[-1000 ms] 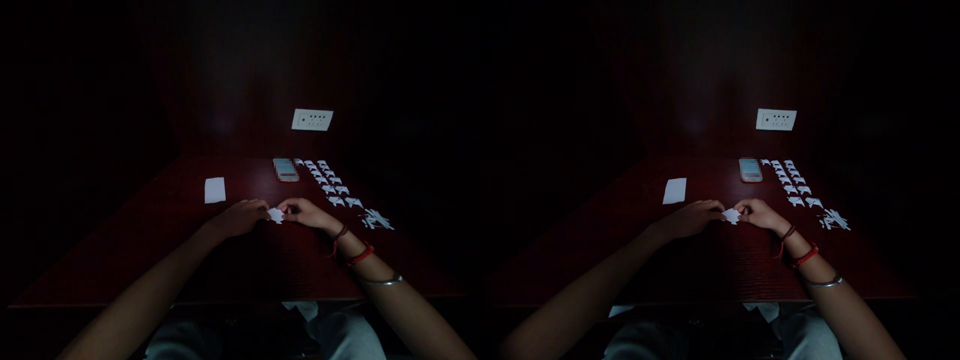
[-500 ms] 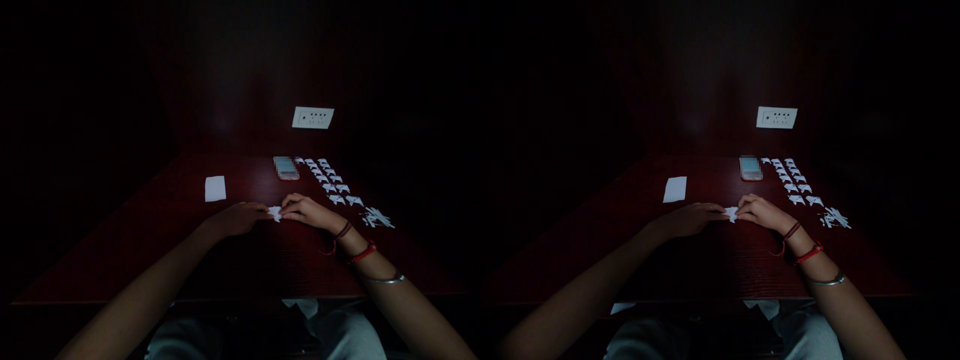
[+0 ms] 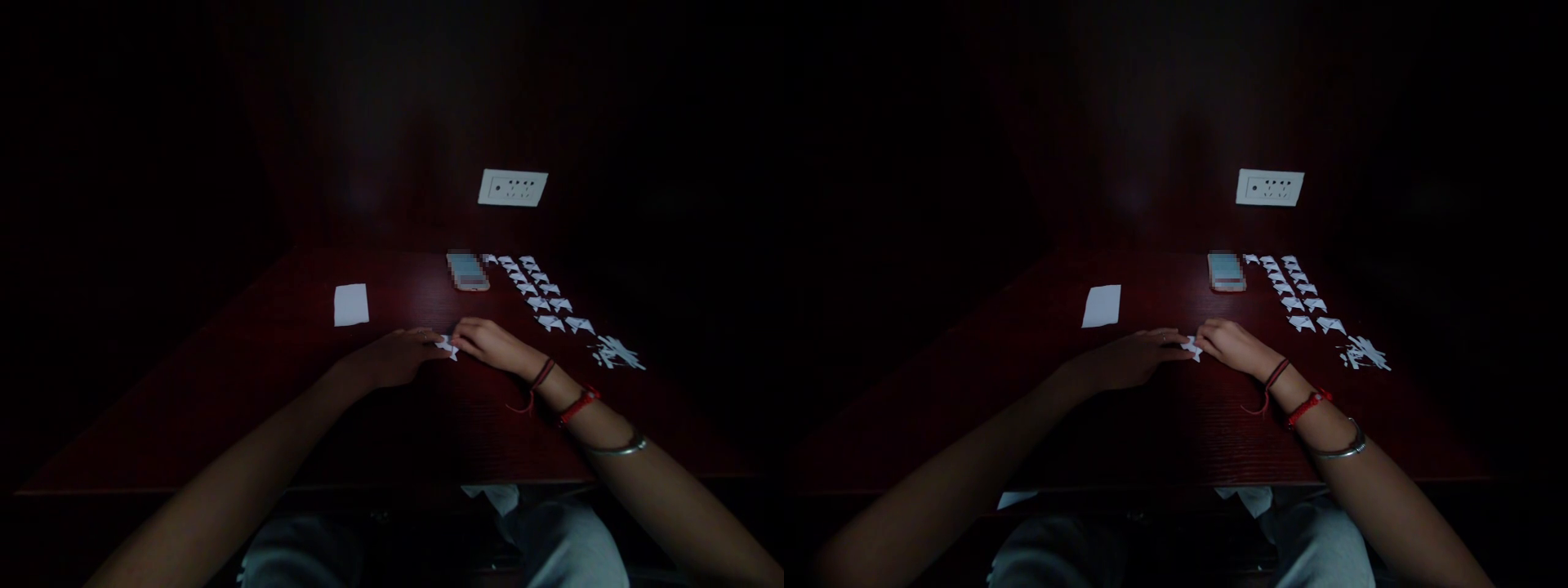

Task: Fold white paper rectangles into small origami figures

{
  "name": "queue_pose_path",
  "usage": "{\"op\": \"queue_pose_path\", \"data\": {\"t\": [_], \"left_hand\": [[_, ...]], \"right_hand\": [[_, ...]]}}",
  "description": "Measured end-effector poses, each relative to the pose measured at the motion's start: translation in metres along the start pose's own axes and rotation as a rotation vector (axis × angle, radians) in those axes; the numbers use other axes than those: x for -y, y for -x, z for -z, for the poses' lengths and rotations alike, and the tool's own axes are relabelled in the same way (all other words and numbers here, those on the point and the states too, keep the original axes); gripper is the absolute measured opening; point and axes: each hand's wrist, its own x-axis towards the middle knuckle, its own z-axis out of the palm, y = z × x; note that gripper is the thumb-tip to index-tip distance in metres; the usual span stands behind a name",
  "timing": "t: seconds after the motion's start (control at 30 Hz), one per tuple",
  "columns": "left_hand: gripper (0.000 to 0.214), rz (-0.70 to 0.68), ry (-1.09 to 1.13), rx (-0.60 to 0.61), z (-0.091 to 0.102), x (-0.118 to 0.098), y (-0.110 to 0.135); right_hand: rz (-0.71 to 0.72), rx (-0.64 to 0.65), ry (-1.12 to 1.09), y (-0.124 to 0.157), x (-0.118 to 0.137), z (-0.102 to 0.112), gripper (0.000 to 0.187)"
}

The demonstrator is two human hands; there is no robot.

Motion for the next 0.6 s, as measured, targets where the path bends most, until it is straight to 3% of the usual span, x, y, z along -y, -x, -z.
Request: {"op": "queue_pose_path", "data": {"t": [0.6], "left_hand": [[0.048,0.033,-0.034,0.020,0.004,-0.017,-0.002]], "right_hand": [[-0.053,-0.001,-0.125,-0.002,-0.004,-0.004,0.016]]}}
